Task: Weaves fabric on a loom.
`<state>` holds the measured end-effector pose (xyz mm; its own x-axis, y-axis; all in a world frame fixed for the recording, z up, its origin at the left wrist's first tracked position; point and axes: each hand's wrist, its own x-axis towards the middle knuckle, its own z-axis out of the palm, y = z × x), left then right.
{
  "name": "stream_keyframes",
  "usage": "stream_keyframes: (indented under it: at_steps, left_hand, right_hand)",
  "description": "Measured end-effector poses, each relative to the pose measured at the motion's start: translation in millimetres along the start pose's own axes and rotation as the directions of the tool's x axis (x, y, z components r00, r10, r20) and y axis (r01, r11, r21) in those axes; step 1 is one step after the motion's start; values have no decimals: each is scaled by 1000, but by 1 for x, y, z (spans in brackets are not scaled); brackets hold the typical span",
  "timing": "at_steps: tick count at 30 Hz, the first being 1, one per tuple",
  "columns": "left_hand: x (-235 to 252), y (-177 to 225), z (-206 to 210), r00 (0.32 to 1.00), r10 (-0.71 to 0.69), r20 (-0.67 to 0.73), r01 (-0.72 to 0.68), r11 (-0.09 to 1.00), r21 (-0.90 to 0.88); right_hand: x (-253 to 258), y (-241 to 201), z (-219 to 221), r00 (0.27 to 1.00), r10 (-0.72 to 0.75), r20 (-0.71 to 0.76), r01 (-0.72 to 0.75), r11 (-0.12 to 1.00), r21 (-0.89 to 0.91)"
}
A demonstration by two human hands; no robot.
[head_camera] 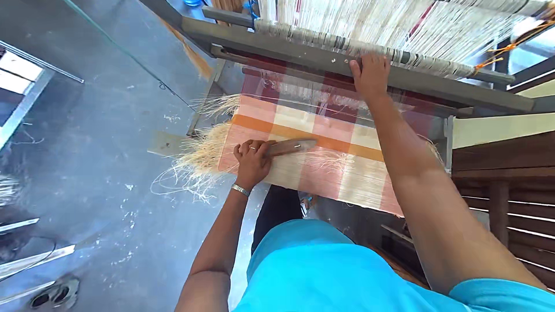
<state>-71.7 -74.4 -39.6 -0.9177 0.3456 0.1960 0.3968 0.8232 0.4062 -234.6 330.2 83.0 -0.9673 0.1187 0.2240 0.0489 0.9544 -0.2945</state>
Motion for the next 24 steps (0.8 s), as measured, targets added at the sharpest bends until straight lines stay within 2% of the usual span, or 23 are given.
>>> stream_keyframes:
  at_steps: [3, 7, 10, 14, 19, 24]
  left_hand:
    - [-6, 0, 20, 998, -6, -66, 5, 1000, -19]
    - [-13, -5, 46, 980, -7, -201, 11, 1000, 20]
    - [-14, -5, 49, 974, -17, -226, 25, 999, 34]
    - [-13, -6, 50, 970, -6, -244, 21, 998, 60]
    - [-13, -5, 48, 965, -2, -263, 21, 997, 69]
    - [-12, -5, 47, 965, -4, -261, 27, 996, 84]
  right_hand:
    - [-17, -9, 13, 995, 93, -25, -94, 994, -52]
    - [-86, -26, 20, 995, 88, -51, -91, 994, -61]
    - [-132, -37, 24, 995, 78, -64, -84, 992, -90]
    - [-124, -40, 34, 986, 122, -111, -135, 983, -125]
    - [-104, -36, 24, 987, 163, 7, -161, 982, -97]
    - [-127, -43, 11, 987, 142, 80, -137, 989, -55]
